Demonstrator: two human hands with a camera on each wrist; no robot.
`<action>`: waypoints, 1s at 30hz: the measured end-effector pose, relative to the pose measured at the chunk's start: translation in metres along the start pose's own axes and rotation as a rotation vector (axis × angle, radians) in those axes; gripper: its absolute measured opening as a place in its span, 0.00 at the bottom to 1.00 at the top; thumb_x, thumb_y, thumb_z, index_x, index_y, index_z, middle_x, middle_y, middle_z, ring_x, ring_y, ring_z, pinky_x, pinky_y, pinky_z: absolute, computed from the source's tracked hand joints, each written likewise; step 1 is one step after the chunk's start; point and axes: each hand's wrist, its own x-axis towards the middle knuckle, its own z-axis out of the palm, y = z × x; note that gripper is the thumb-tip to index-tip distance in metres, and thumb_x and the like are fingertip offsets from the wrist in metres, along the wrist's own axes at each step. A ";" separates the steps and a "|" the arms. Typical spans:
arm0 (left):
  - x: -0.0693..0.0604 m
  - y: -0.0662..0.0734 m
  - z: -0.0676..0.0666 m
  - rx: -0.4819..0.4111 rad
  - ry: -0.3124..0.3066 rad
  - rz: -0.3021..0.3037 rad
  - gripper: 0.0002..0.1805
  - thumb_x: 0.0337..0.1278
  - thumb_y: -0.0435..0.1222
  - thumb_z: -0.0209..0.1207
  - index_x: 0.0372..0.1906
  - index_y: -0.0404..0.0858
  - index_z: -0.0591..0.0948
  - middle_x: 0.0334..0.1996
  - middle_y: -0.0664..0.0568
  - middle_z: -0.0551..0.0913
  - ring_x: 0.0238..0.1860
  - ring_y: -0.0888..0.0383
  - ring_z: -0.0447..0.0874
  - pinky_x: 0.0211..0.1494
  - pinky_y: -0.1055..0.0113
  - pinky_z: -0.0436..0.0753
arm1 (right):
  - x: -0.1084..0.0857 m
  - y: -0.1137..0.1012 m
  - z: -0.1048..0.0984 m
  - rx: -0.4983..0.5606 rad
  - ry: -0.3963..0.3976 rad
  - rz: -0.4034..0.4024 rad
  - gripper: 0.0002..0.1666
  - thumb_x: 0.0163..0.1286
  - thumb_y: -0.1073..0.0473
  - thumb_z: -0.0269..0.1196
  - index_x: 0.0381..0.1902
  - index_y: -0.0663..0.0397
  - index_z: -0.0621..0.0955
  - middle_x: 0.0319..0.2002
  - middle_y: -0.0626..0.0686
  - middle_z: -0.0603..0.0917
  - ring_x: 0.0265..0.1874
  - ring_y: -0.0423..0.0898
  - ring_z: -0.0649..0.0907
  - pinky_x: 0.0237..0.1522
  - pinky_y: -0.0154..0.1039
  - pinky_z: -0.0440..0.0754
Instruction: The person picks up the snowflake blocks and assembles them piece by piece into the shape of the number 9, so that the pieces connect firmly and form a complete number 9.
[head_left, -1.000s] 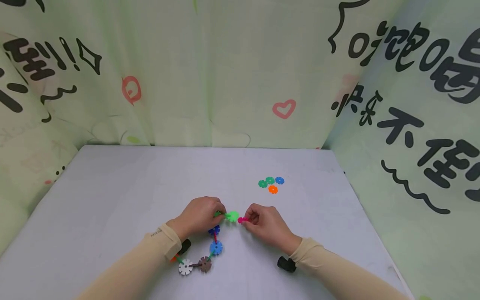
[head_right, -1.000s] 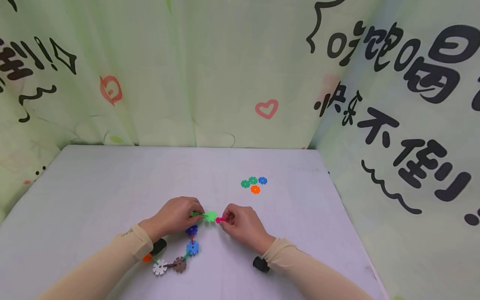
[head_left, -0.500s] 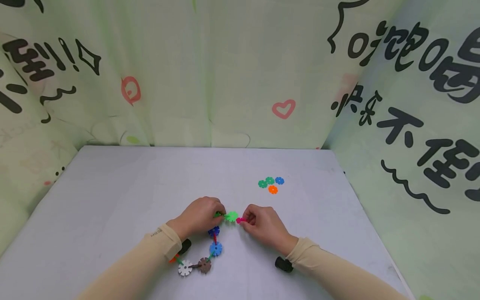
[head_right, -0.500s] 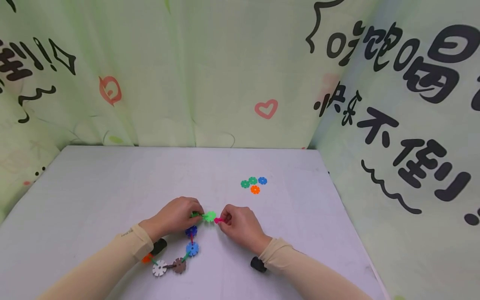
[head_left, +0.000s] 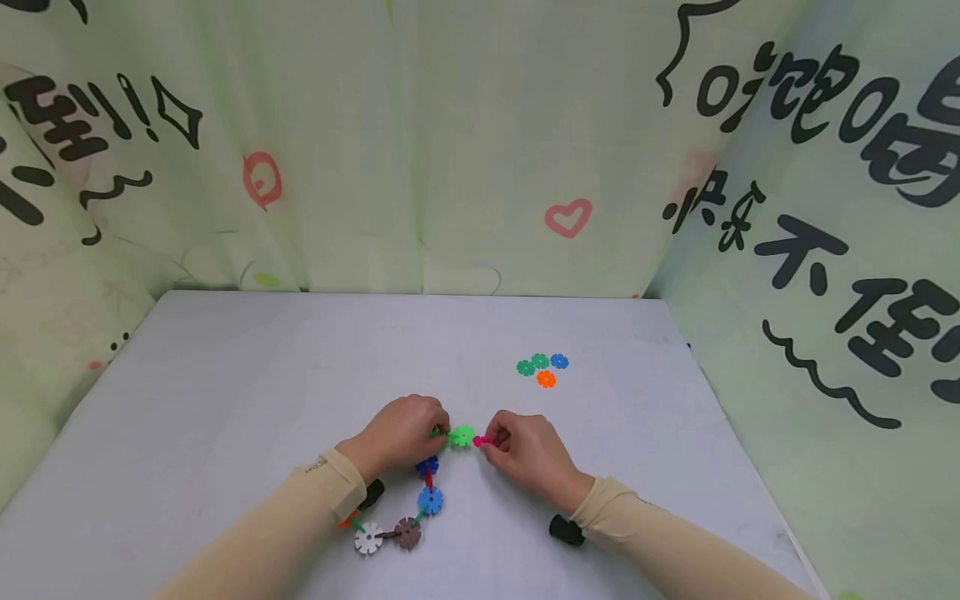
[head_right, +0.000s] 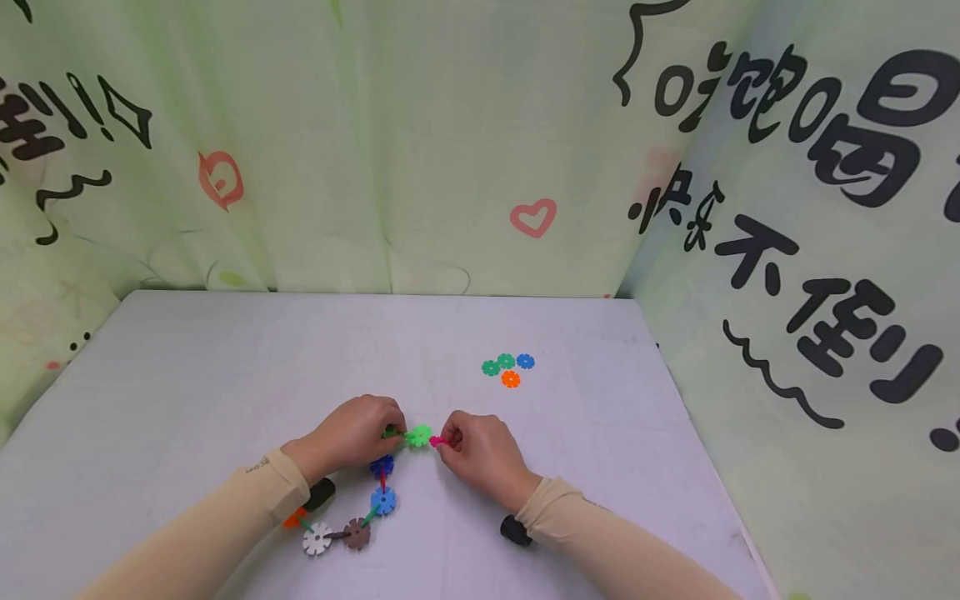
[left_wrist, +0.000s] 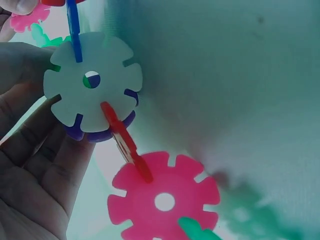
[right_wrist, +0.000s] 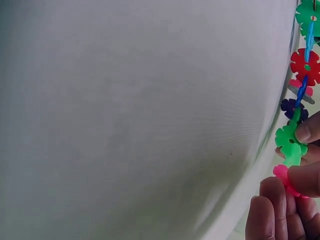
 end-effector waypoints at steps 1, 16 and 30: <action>0.000 0.000 0.000 0.002 -0.002 -0.004 0.02 0.55 0.33 0.68 0.30 0.42 0.88 0.28 0.57 0.82 0.28 0.63 0.77 0.34 0.67 0.79 | 0.000 0.000 0.000 0.001 0.002 -0.001 0.10 0.57 0.62 0.74 0.29 0.48 0.81 0.23 0.39 0.80 0.21 0.32 0.77 0.26 0.30 0.79; -0.001 -0.001 0.001 -0.026 0.009 -0.021 0.03 0.54 0.32 0.67 0.29 0.42 0.88 0.29 0.57 0.84 0.27 0.64 0.77 0.34 0.68 0.79 | 0.000 -0.002 0.002 0.003 0.012 0.017 0.10 0.58 0.62 0.74 0.28 0.48 0.81 0.23 0.39 0.81 0.21 0.32 0.78 0.27 0.29 0.79; -0.002 -0.004 0.001 -0.093 -0.026 -0.038 0.09 0.48 0.26 0.61 0.31 0.41 0.88 0.31 0.56 0.84 0.30 0.62 0.78 0.36 0.66 0.80 | 0.001 -0.002 0.001 0.028 -0.006 0.050 0.10 0.59 0.61 0.74 0.30 0.48 0.81 0.24 0.39 0.82 0.23 0.33 0.78 0.28 0.30 0.79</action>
